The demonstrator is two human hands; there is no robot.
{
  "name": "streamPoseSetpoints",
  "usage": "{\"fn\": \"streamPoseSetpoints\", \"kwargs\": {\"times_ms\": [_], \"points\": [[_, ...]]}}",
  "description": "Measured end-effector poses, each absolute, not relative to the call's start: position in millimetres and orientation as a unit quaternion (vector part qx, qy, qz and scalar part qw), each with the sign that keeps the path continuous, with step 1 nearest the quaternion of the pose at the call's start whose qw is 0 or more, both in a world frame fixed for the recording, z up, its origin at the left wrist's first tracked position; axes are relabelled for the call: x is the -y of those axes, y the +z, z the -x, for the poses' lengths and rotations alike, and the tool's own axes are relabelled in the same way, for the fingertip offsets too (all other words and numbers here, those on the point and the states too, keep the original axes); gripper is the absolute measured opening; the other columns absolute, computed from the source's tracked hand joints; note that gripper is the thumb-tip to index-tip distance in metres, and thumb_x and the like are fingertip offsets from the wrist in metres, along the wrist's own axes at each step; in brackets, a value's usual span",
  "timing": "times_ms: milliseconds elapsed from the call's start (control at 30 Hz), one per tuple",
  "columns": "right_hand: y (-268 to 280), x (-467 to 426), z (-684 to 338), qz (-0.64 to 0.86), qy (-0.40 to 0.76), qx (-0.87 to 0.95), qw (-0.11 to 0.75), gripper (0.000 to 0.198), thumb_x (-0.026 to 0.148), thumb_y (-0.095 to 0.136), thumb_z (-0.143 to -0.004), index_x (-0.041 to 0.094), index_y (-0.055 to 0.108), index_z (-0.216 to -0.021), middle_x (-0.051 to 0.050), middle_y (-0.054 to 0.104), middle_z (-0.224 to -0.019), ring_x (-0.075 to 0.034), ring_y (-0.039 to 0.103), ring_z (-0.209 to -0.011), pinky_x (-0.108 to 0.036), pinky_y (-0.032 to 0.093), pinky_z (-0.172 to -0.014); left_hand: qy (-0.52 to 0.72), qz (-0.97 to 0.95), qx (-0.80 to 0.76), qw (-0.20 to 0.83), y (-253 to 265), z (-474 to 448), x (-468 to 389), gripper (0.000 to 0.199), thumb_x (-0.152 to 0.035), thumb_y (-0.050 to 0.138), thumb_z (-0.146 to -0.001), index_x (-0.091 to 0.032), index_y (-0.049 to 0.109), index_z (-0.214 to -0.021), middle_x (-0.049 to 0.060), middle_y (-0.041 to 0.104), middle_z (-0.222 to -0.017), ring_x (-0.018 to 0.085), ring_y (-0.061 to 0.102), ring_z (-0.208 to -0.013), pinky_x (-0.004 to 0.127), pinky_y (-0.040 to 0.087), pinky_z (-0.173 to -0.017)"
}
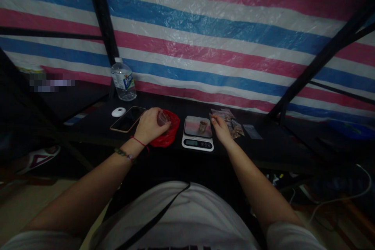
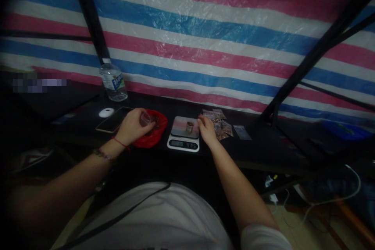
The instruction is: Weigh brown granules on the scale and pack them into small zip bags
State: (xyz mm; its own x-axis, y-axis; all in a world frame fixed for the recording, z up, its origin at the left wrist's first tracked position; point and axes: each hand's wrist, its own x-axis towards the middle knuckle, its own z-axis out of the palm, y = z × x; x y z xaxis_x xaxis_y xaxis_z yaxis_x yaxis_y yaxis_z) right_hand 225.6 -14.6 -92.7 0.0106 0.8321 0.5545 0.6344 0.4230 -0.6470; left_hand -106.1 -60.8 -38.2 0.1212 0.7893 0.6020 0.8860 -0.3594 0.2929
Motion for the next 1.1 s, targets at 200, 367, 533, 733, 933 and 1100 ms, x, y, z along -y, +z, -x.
{"fn": "streamPoseSetpoints", "kwargs": {"times_ms": [200,367,533,733,933,1100], "points": [[-93,16,-224,0.530,0.090,0.702,0.468,0.045,0.053,0.046,-0.087,0.018,0.062,-0.110,-0.013,0.063,-0.116,-0.027,0.055,-0.112,-0.046,0.038,-0.100,-0.366,0.732,0.570,0.075,-34,104,65,0.060,-0.057,0.062,-0.071,-0.014,0.052,-0.111,0.012,0.061,-0.106,0.030,0.058,-0.099,0.040,0.044,-0.090],[-91,21,-216,0.522,0.078,0.735,0.425,0.045,0.049,0.053,-0.084,0.018,0.062,-0.114,-0.013,0.063,-0.117,-0.027,0.055,-0.112,-0.044,0.039,-0.099,-0.364,0.742,0.559,0.069,-33,104,66,0.063,-0.061,0.059,-0.071,-0.014,0.053,-0.112,0.013,0.061,-0.107,0.030,0.058,-0.099,0.041,0.044,-0.089],[-88,28,-207,0.497,0.067,0.774,0.386,0.040,0.043,0.065,-0.076,0.019,0.065,-0.109,-0.010,0.065,-0.112,-0.027,0.057,-0.108,-0.045,0.040,-0.098,-0.343,0.754,0.555,0.077,-33,105,66,0.056,-0.061,0.058,-0.073,-0.015,0.055,-0.106,0.012,0.063,-0.103,0.029,0.059,-0.098,0.041,0.044,-0.087],[-81,32,-201,0.493,0.054,0.768,0.405,0.036,0.034,0.067,-0.071,0.020,0.067,-0.103,-0.010,0.067,-0.106,-0.026,0.058,-0.106,-0.045,0.042,-0.096,-0.335,0.769,0.540,0.067,-35,105,65,0.044,-0.055,0.057,-0.076,-0.017,0.056,-0.100,0.010,0.064,-0.099,0.027,0.060,-0.095,0.038,0.045,-0.083],[-69,36,-180,0.471,0.092,0.753,0.450,0.047,0.030,0.067,-0.069,0.019,0.058,-0.113,-0.009,0.066,-0.109,-0.024,0.060,-0.106,-0.042,0.043,-0.097,-0.338,0.771,0.538,0.037,-34,105,67,0.036,-0.049,0.057,-0.076,-0.019,0.057,-0.096,0.008,0.064,-0.096,0.026,0.061,-0.090,0.035,0.046,-0.080],[-58,38,-148,0.456,0.138,0.761,0.440,0.039,0.032,0.070,-0.068,0.021,0.059,-0.103,-0.007,0.066,-0.106,-0.023,0.061,-0.103,-0.040,0.045,-0.096,-0.335,0.762,0.553,0.018,-34,104,67,0.033,-0.041,0.059,-0.074,-0.019,0.058,-0.099,0.009,0.065,-0.097,0.026,0.062,-0.091,0.035,0.046,-0.080]]}}
